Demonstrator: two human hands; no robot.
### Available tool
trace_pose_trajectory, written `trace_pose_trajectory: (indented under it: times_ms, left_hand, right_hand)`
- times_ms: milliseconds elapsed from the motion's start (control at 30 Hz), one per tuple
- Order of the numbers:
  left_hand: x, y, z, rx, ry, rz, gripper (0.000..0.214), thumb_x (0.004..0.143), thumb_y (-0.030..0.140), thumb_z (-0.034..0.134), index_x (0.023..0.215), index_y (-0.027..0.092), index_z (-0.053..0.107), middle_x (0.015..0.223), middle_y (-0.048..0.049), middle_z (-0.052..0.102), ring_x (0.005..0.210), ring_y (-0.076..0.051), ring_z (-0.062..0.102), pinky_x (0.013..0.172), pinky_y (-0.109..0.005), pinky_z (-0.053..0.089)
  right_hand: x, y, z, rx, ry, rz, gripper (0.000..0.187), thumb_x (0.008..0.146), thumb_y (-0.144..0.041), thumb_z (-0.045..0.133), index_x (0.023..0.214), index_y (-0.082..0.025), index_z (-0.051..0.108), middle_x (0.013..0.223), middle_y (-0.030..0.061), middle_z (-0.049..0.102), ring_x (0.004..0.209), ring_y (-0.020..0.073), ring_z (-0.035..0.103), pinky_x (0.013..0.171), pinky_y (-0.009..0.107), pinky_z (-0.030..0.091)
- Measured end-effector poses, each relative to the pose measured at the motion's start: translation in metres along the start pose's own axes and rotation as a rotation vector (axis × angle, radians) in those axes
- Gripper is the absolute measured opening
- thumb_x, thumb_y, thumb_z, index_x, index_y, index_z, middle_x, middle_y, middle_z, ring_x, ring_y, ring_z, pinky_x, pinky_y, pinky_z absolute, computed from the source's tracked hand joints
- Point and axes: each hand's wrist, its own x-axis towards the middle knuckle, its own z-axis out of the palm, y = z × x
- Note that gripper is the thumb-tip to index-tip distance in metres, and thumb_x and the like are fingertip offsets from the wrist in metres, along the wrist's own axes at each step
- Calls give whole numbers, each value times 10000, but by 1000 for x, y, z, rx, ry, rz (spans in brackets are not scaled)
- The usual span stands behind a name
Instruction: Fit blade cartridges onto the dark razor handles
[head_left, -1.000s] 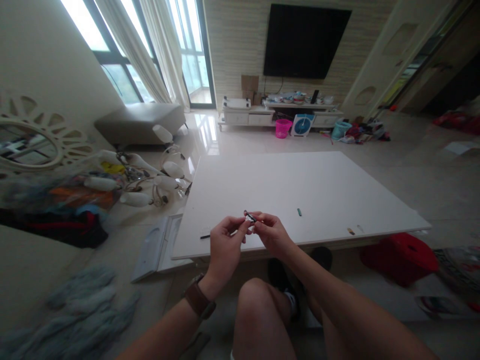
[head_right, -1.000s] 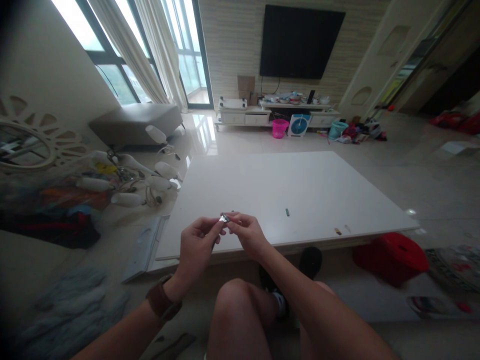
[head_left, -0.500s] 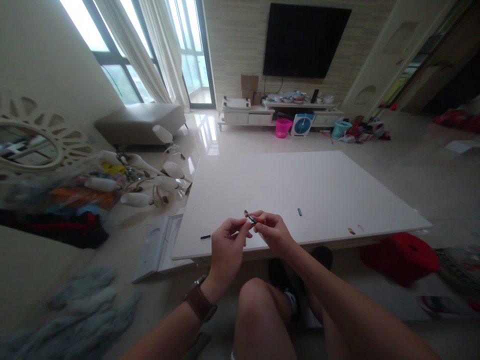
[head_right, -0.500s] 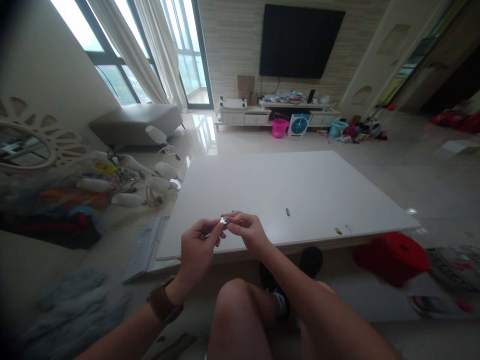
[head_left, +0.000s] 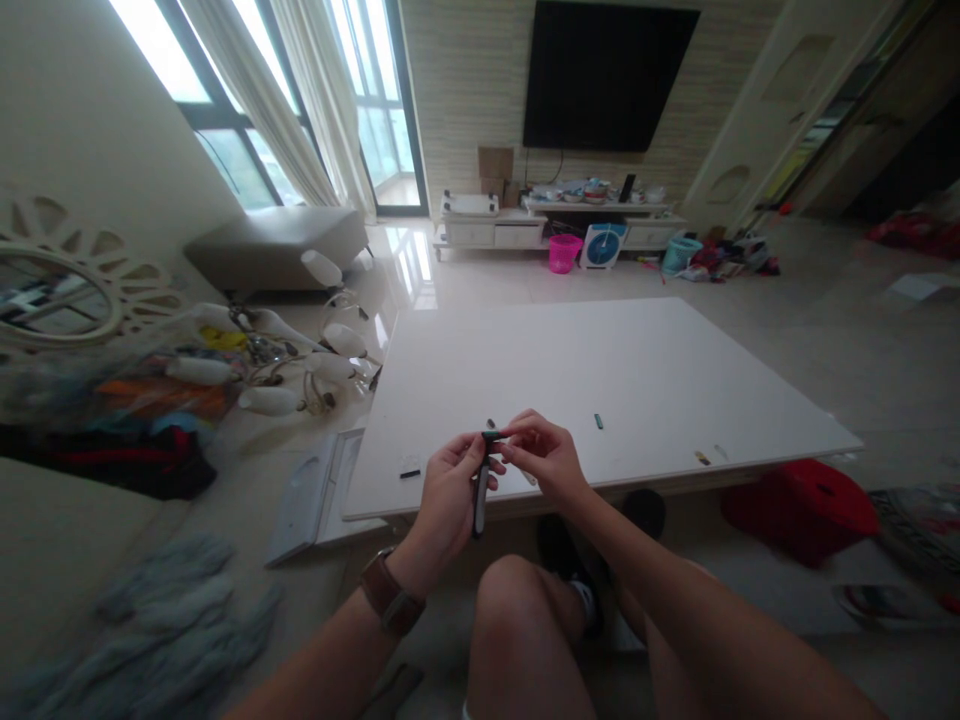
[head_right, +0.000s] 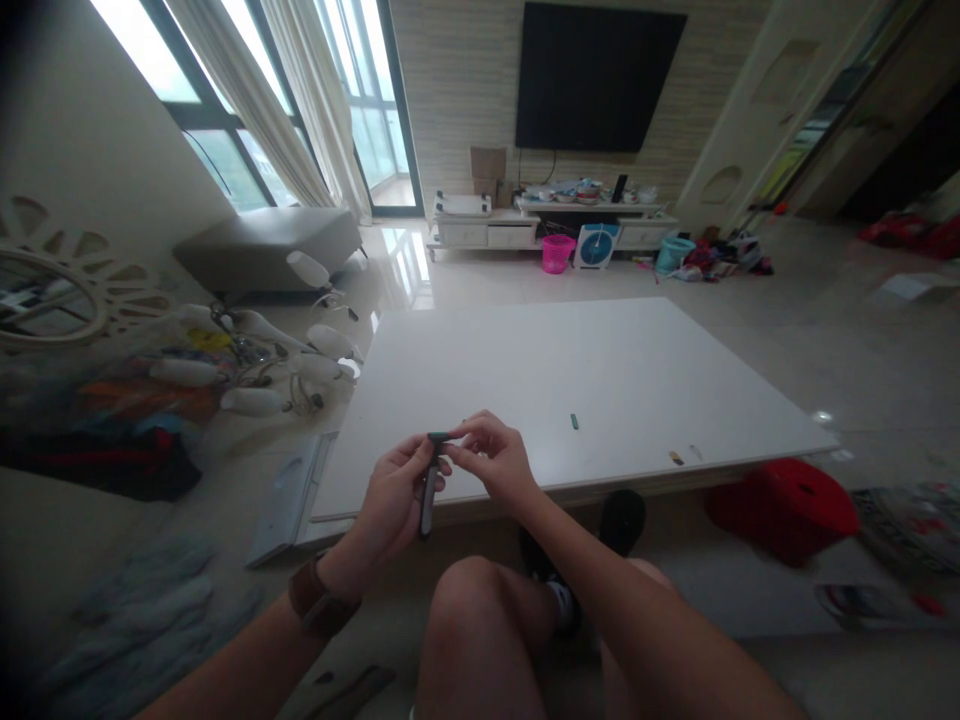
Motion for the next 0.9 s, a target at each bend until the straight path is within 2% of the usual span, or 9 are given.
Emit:
trace_pose_trajectory:
  times_ms: [167,433,700,900]
  left_hand:
    - [-3,3,3,-15,-48,-66,401,652,390,878,851,94,695,682,-43,665,537,-87,552,438,-159,418]
    - [-2,1,1,9,-50,-102,386,666,391,861,859,111,677,642,-15,631,530,-91,554,428,-158,390]
    - [-3,-3,-2,73,-44,-168,309,728,373,772,920,147,685,825,-38,697,597,-123,635,552,-219,463]
    - [-2,-4,-2,147,-42,-126,242,761,352,690,886,146,666,800,-24,671,580,-105,597,541,-213,419]
  right_hand:
    - [1,-5,2,23,19,62,208,756,-321,828,946,-262,765,871,1,613,649,102,579,564,253,461]
    - [1,-2,-1,-86,11,29,151,783,-316,810,912,-242,789,804,10,620,626,107,549,562,264,426]
    - [-1,-3,-2,-182,41,-43,121,780,-294,809,871,-227,768,785,7,617,611,105,514,546,261,391]
    - [-2,-2,-1,-181,47,-40,149,762,-309,823,860,-221,752,795,8,624,593,103,517,534,261,386]
